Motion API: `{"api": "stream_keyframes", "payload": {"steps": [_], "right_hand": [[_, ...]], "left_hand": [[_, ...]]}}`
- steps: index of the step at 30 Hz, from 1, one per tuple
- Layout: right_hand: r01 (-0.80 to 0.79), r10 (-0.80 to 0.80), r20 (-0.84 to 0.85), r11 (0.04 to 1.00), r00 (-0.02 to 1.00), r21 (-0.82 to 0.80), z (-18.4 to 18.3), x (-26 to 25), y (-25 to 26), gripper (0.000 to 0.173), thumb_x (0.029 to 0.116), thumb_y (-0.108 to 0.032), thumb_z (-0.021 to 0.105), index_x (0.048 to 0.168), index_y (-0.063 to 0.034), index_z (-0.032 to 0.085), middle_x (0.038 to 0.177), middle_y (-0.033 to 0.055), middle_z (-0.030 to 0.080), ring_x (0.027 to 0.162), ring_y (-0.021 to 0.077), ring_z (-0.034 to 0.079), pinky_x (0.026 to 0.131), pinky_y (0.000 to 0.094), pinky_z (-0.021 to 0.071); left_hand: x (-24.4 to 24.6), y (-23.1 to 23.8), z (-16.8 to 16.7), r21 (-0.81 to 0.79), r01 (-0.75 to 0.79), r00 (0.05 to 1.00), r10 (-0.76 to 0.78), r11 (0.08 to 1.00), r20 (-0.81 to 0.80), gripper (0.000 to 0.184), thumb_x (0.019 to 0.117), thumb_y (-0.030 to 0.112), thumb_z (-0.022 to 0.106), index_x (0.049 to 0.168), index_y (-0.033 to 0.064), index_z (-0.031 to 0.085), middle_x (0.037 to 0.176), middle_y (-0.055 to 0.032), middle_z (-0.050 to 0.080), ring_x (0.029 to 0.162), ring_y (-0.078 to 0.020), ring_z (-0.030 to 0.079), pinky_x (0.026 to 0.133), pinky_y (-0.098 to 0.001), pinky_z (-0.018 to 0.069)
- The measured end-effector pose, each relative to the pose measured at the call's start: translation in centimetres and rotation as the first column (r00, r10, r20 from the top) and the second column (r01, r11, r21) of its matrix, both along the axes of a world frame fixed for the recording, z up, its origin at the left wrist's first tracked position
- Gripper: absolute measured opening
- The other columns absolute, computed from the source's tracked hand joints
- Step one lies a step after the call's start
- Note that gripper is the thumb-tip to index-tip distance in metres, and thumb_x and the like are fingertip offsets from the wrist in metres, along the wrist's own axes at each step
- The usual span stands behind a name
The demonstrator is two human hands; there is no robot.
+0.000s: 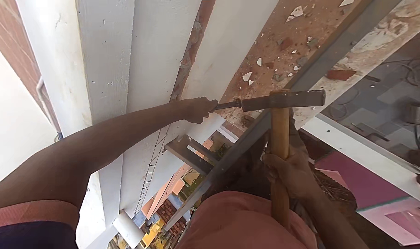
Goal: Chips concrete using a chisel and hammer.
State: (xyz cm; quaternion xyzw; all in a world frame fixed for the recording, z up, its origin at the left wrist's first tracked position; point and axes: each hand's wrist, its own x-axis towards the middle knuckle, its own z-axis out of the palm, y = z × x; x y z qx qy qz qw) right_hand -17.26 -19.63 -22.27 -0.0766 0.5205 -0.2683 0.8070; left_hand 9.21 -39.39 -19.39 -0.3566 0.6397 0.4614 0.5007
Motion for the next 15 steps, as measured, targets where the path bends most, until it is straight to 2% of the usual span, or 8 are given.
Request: {"api": "stream_keyframes", "payload": {"steps": [2, 5, 8, 10, 11, 12, 14, 15], "right_hand": [[0.127, -0.137, -0.050, 0.979, 0.989, -0.162, -0.5, -3.0, -0.2, 0.009, 0.0832, -0.015, 0.066, 0.088, -0.0146, 0.059, 0.054, -0.0004, 0.054, 0.039, 0.0105, 0.052, 0.038, 0.0272, 0.0493], [0.338, -0.433, -0.073, 0.788, 0.899, -0.514, 0.1, -7.4, -0.9, 0.009, 0.0918, -0.026, 0.071, 0.089, -0.0224, 0.063, 0.059, -0.0064, 0.056, 0.044, 0.0069, 0.053, 0.042, 0.0245, 0.0507], [0.496, -0.614, 0.015, 0.623, 0.789, -0.604, 1.0, -4.7, -3.0, 0.010, 0.0929, -0.022, 0.067, 0.088, -0.0236, 0.059, 0.059, -0.0082, 0.055, 0.044, 0.0072, 0.053, 0.042, 0.0252, 0.0506], [0.341, -0.434, -0.065, 0.783, 0.899, -0.521, 1.0, -0.2, -2.5, 0.011, 0.0887, -0.018, 0.069, 0.085, -0.0216, 0.060, 0.059, -0.0064, 0.058, 0.044, 0.0075, 0.055, 0.041, 0.0259, 0.0514], [0.125, -0.202, -0.153, 0.904, 0.967, -0.409, 0.5, 1.7, -1.9, 0.010, 0.0845, -0.015, 0.067, 0.082, -0.0183, 0.058, 0.055, -0.0052, 0.056, 0.041, 0.0081, 0.054, 0.040, 0.0260, 0.0504], [-0.143, 0.096, -0.180, 0.951, 0.979, -0.273, -0.1, 2.8, -1.7, 0.007, 0.0844, -0.014, 0.064, 0.083, -0.0131, 0.058, 0.055, -0.0009, 0.056, 0.041, 0.0115, 0.054, 0.041, 0.0288, 0.0495], [-0.518, 0.507, -0.105, 0.843, 0.855, -0.145, -0.9, 3.1, -0.4, 0.009, 0.0919, -0.015, 0.065, 0.094, -0.0076, 0.059, 0.064, 0.0050, 0.058, 0.048, 0.0167, 0.058, 0.047, 0.0345, 0.0521], [-0.577, 0.567, -0.108, 0.801, 0.816, -0.159, -1.1, 3.2, 0.8, 0.011, 0.0883, -0.018, 0.064, 0.094, -0.0096, 0.060, 0.065, 0.0020, 0.057, 0.050, 0.0142, 0.057, 0.049, 0.0338, 0.0506]], "left_hand": [[0.0, -1.4, 0.2, -0.034, -0.030, 1.000, 0.030, 0.999, -0.002, 0.032, 0.0950, -0.004, 0.065, 0.124, 0.0020, 0.052, 0.103, -0.0140, 0.066, 0.090, -0.0261, 0.069, 0.082, -0.0431, 0.0563], [0.2, -2.1, 1.7, -0.054, -0.087, 0.996, 0.086, 0.995, -0.014, 0.026, 0.0973, -0.005, 0.063, 0.121, -0.0006, 0.051, 0.098, -0.0142, 0.065, 0.086, -0.0258, 0.067, 0.080, -0.0425, 0.0550], [0.5, -1.8, 2.3, -0.080, -0.088, 0.994, 0.082, 0.993, -0.067, 0.025, 0.0965, -0.004, 0.063, 0.119, -0.0011, 0.053, 0.095, -0.0133, 0.065, 0.085, -0.0245, 0.067, 0.078, -0.0406, 0.0554], [0.7, -1.7, 2.2, -0.089, -0.088, 0.995, 0.084, 0.992, -0.052, 0.026, 0.0968, -0.004, 0.063, 0.120, -0.0002, 0.053, 0.096, -0.0132, 0.064, 0.085, -0.0246, 0.067, 0.079, -0.0408, 0.0553], [1.2, -1.6, 2.0, -0.094, -0.093, 0.996, 0.091, 0.991, -0.022, 0.026, 0.0975, -0.002, 0.063, 0.121, -0.0001, 0.053, 0.097, -0.0132, 0.064, 0.085, -0.0250, 0.067, 0.079, -0.0416, 0.0554], [2.1, -1.3, 1.7, -0.097, -0.110, 0.993, 0.113, 0.989, 0.022, 0.026, 0.0977, -0.001, 0.063, 0.121, -0.0006, 0.052, 0.096, -0.0138, 0.064, 0.085, -0.0261, 0.067, 0.079, -0.0432, 0.0555], [4.4, 0.8, 1.7, -0.097, -0.194, 0.971, 0.205, 0.976, 0.127, 0.028, 0.0990, 0.002, 0.063, 0.124, -0.0004, 0.052, 0.098, -0.0158, 0.066, 0.087, -0.0286, 0.068, 0.081, -0.0473, 0.0560], [4.8, 1.9, 2.4, -0.095, -0.216, 0.962, 0.229, 0.972, 0.147, 0.026, 0.0992, 0.003, 0.064, 0.122, 0.0016, 0.051, 0.097, -0.0138, 0.064, 0.085, -0.0270, 0.067, 0.078, -0.0454, 0.0564]]}}
